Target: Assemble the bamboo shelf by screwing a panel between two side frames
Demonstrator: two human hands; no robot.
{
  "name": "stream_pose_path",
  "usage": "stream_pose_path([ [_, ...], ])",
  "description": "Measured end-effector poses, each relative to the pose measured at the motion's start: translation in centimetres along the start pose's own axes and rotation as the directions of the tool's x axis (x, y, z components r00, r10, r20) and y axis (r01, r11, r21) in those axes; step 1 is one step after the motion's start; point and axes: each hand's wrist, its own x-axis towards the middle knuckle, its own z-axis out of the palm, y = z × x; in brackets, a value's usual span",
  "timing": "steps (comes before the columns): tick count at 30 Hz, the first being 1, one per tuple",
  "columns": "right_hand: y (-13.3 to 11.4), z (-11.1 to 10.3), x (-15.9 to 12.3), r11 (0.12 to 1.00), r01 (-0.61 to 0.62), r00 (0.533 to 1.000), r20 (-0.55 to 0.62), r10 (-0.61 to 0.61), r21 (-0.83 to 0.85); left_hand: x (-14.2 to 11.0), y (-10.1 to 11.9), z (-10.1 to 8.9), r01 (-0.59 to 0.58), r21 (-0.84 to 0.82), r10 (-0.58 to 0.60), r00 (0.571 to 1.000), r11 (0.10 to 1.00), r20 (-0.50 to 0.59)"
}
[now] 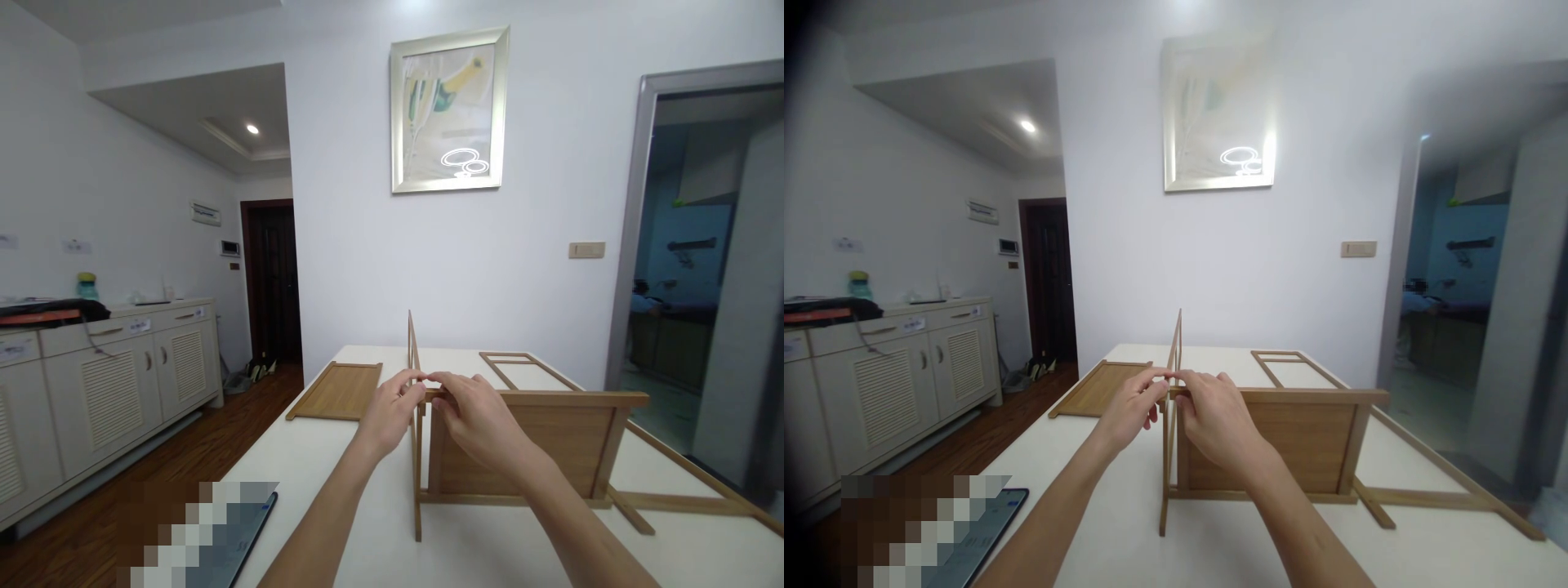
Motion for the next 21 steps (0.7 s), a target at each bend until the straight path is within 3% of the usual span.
stream_pose_path([
  [4, -0.09, 0.18, 0.12, 0.999, 0.006, 1.000, 0.024, -0.005, -0.044, 0.25, -0.51, 0.20, 0.085, -0.088, -0.090, 0.995, 0.993, -0.052],
  [8, -0.04, 0.22, 0.04, 0.999, 0.002, 1.000, 0.010, -0.001, -0.042, 0.27, -0.71, -0.15, 0.120, -0.069, -0.121, 0.992, 0.990, -0.016],
  [21, 0.31, 0.48, 0.12, 1.000, -0.007, 1.000, -0.009, 0.008, 0.012, -0.10, -0.54, 0.04, 0.047, 0.070, -0.049, 0.998, 0.996, 0.029],
])
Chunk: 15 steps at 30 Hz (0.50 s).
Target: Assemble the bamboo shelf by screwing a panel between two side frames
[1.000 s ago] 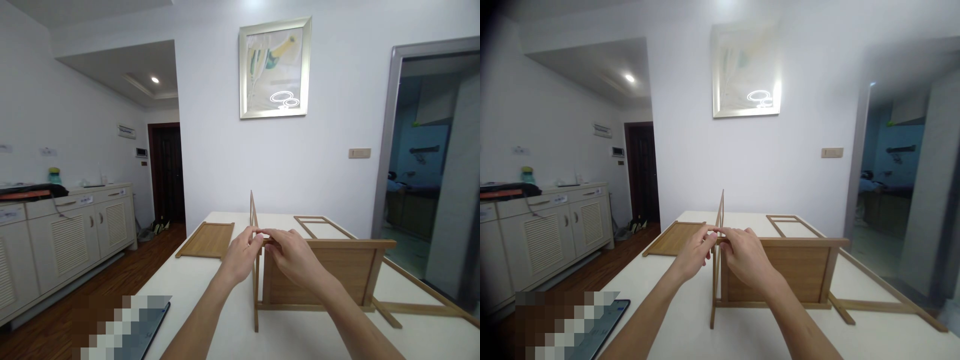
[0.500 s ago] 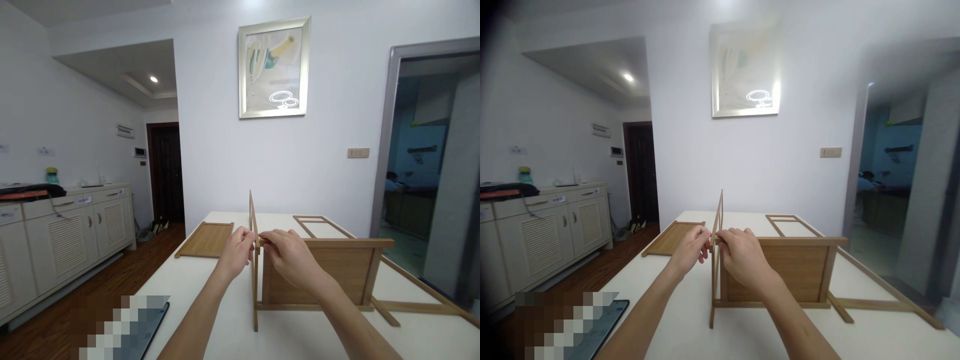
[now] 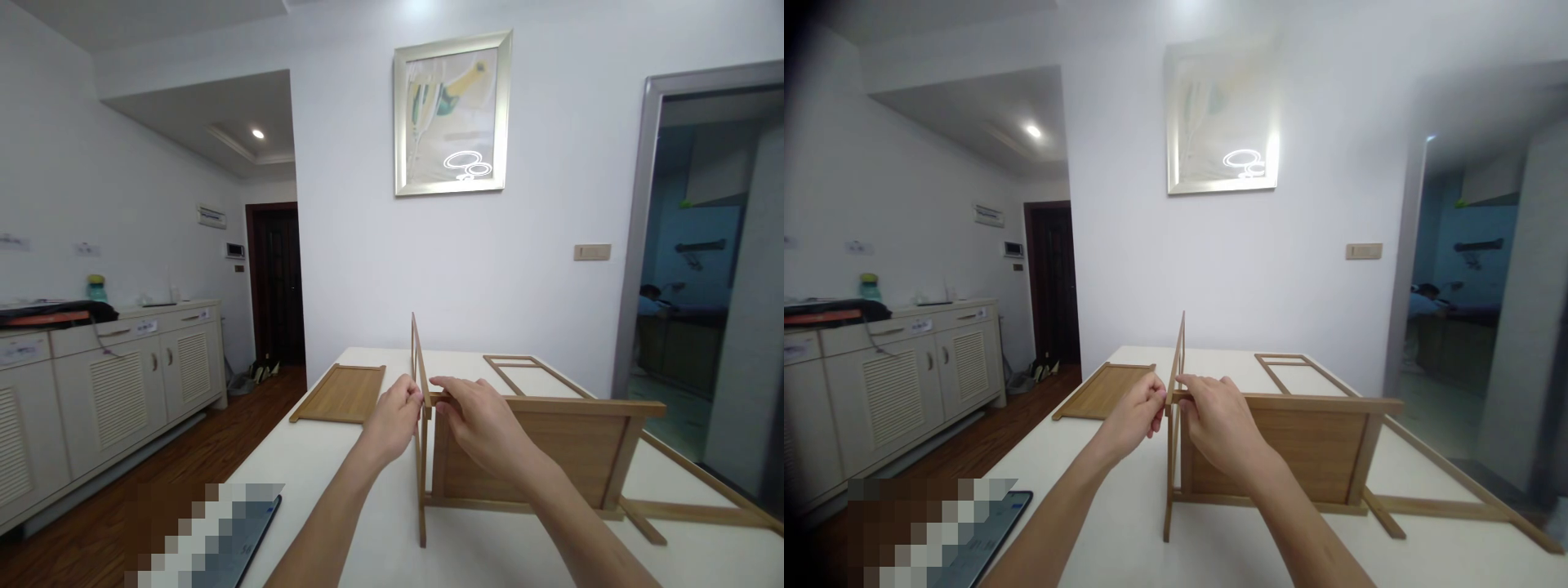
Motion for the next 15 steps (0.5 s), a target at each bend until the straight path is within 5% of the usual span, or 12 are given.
stream_pose_path([
  [9, -1.1, -0.9, -0.1, 0.997, 0.033, 0.998, 0.062, -0.029, -0.065, -0.7, 0.2, -0.4, -0.192, 0.318, 0.225, 0.972, 0.929, -0.071],
  [15, -1.7, -2.0, -0.3, 0.998, 0.056, 0.991, 0.121, -0.053, -0.025, -0.3, 0.2, -1.0, -0.186, 0.214, 0.201, 0.978, 0.959, -0.054],
])
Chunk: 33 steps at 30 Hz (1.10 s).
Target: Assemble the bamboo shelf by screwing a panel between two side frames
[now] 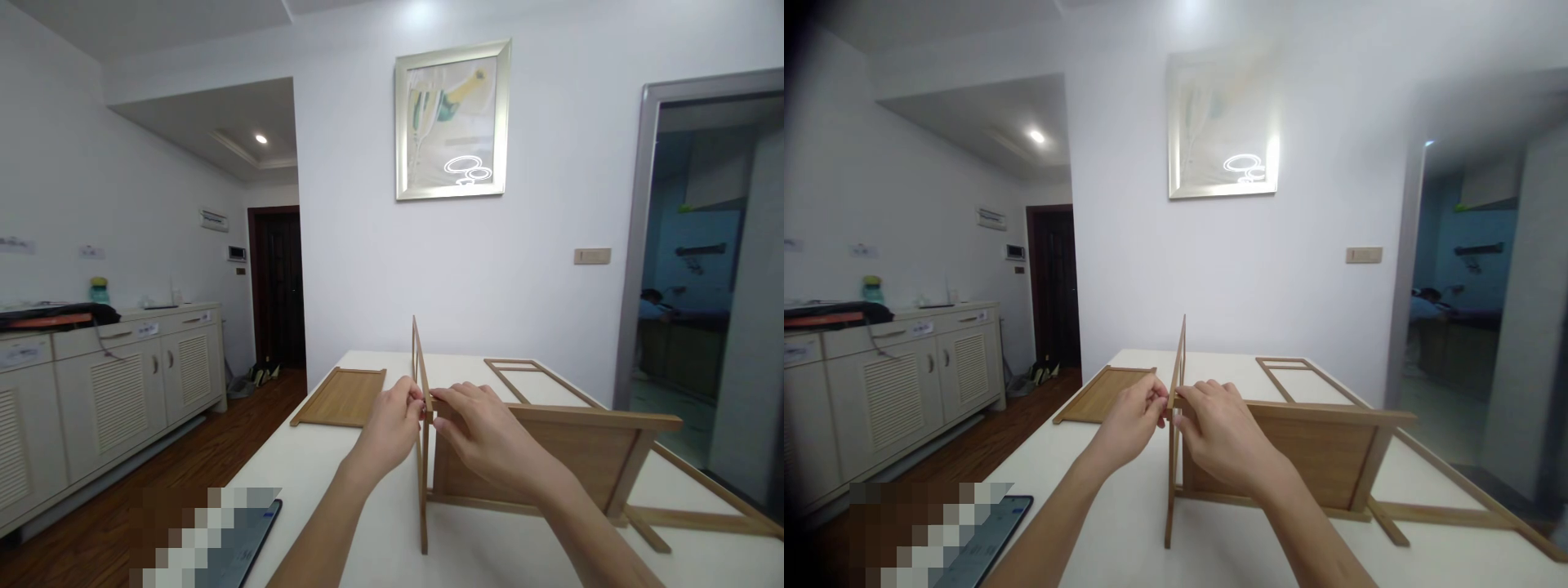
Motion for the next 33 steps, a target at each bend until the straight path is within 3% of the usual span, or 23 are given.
stream_pose_path([
  [3, -0.2, -0.2, 0.0, 1.000, 0.002, 1.000, 0.008, -0.002, 0.021, 0.3, -0.2, -0.2, 0.093, -0.112, -0.088, 0.995, 0.989, 0.044],
  [7, -0.1, -0.1, 0.0, 1.000, -0.007, 1.000, 0.001, 0.007, 0.026, 0.4, -0.6, 0.0, 0.155, -0.139, -0.145, 0.986, 0.978, 0.076],
  [18, 0.5, 0.6, -0.2, 1.000, 0.017, 0.999, -0.049, -0.016, 0.012, 0.3, -0.7, 0.9, 0.132, -0.222, -0.121, 0.991, 0.966, 0.059],
  [27, 0.8, 0.7, -0.2, 1.000, 0.012, 0.999, -0.039, -0.013, -0.015, 0.1, -0.4, 0.9, 0.065, -0.137, -0.065, 0.998, 0.988, 0.005],
  [33, 0.7, 0.6, -0.1, 1.000, 0.018, 0.999, -0.036, -0.018, -0.011, 0.3, -0.4, 0.8, 0.128, -0.217, -0.122, 0.992, 0.968, 0.040],
])
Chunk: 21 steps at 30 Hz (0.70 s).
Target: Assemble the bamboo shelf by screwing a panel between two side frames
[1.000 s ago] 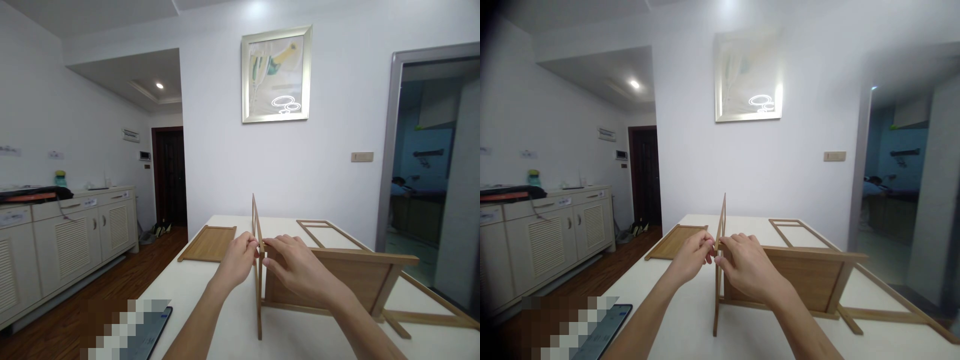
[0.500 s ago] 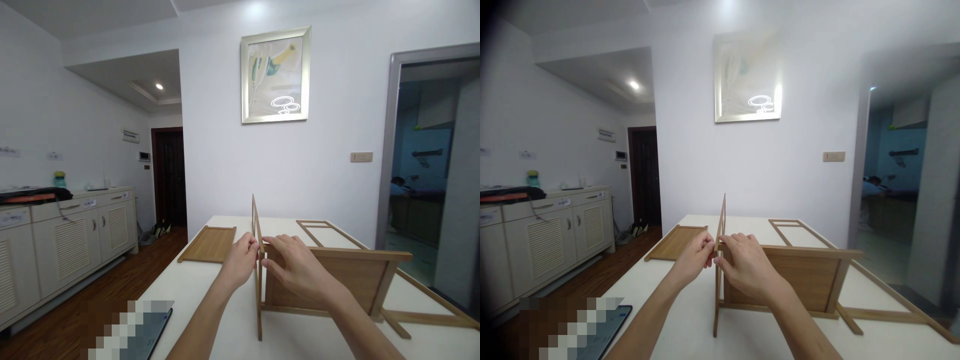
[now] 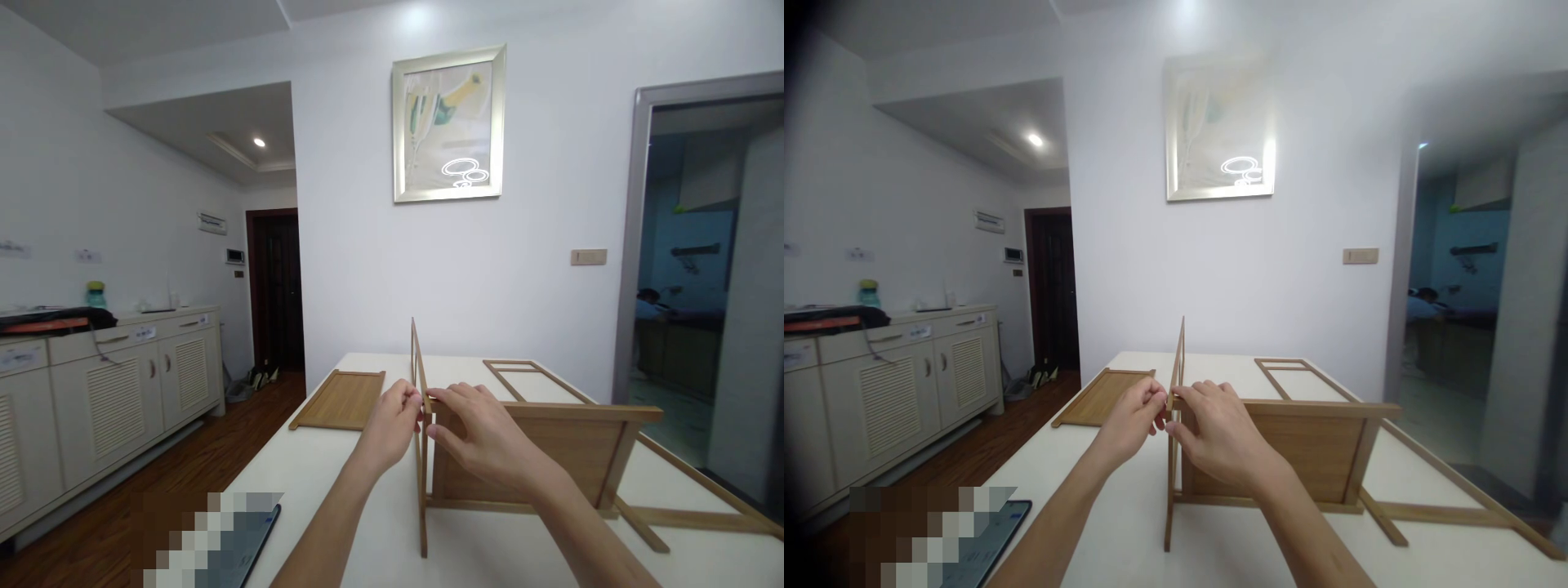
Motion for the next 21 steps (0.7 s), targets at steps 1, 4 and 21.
stream_pose_path([
  [1, 0.0, 0.0, 0.0, 1.000, 0.003, 1.000, 0.000, -0.003, 0.002, 0.0, 0.0, 0.0, 0.008, -0.001, -0.008, 1.000, 1.000, -0.006],
  [4, -0.1, 0.0, 0.0, 1.000, 0.006, 1.000, 0.005, -0.006, 0.003, 0.1, -0.1, 0.1, 0.039, 0.024, -0.038, 0.999, 0.999, -0.031],
  [21, -1.3, 2.0, 0.8, 0.921, -0.023, 0.997, -0.081, -0.009, -0.389, -0.2, 0.3, -1.0, 0.081, 0.071, -0.080, 0.997, 0.994, -0.013],
])
